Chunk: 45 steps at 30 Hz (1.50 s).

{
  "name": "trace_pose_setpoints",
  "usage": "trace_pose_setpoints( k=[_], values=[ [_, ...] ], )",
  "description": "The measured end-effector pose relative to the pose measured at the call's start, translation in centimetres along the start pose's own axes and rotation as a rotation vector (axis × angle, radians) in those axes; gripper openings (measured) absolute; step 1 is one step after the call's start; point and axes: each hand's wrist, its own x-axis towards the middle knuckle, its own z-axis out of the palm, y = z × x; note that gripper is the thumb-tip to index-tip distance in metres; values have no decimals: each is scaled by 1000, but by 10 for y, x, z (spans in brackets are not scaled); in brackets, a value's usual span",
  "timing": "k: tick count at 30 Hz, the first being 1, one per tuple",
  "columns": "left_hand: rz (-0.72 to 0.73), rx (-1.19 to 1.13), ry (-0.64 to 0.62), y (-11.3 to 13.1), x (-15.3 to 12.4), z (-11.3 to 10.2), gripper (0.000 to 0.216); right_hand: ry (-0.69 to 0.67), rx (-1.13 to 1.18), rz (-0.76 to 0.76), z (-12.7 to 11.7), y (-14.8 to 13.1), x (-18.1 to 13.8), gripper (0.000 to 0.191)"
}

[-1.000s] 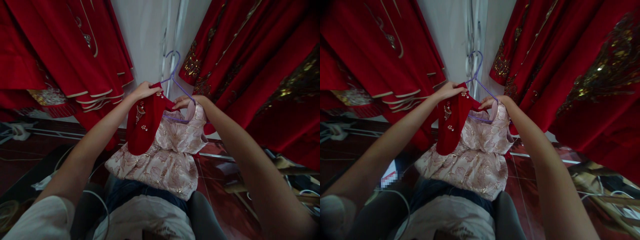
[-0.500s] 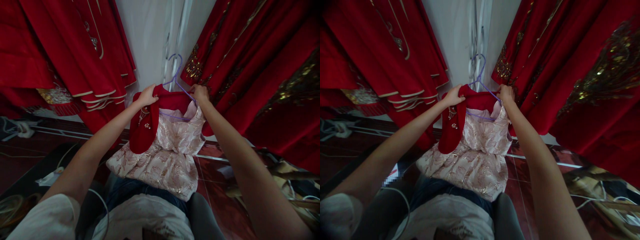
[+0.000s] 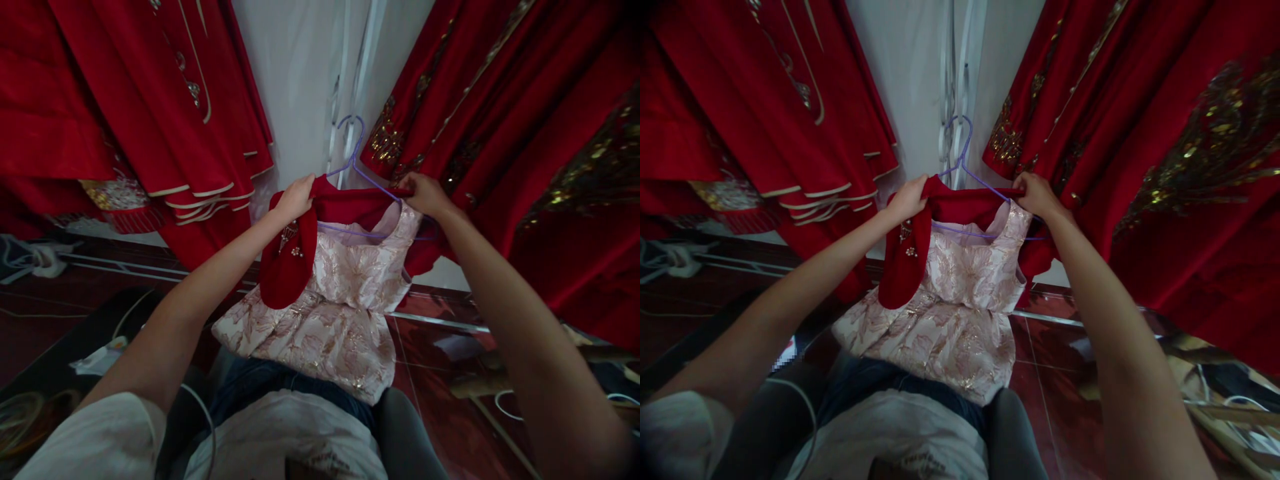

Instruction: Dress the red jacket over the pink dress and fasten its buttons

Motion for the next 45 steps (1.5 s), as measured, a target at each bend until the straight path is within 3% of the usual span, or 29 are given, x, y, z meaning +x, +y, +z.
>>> trace_pose_setpoints(
  k=[7,11,13,16,18,23,31,35,40,45],
  values=[
    [-71,13,14,17,-5,6,42,52,-191,126,-57,26,-39,32],
    [-98,-10,53,20,-8,12,36,73,-195,272,-72,13,-67,22],
    [-102,-19,78,21,-10,15,34,8,-50,344,-70,1,-82,22],
    [-107,-23,98,23,-13,15,36,-164,410,465,-59,-16,-101,32],
    [-99,-35,106,25,-15,14,38,-208,649,522,-49,-23,-108,39],
    [-118,-58,114,35,-21,10,40,-67,933,531,-21,-46,-102,35],
    [-156,-92,173,41,-25,8,49,-263,948,269,52,-123,-81,28],
    [-84,-124,195,32,-35,2,54,-59,900,218,76,-132,-80,26],
    [-142,-180,376,24,-70,4,44,209,809,230,81,-115,-88,22],
    [-243,-236,389,25,-91,14,34,266,822,141,80,-105,-92,27]
  ],
)
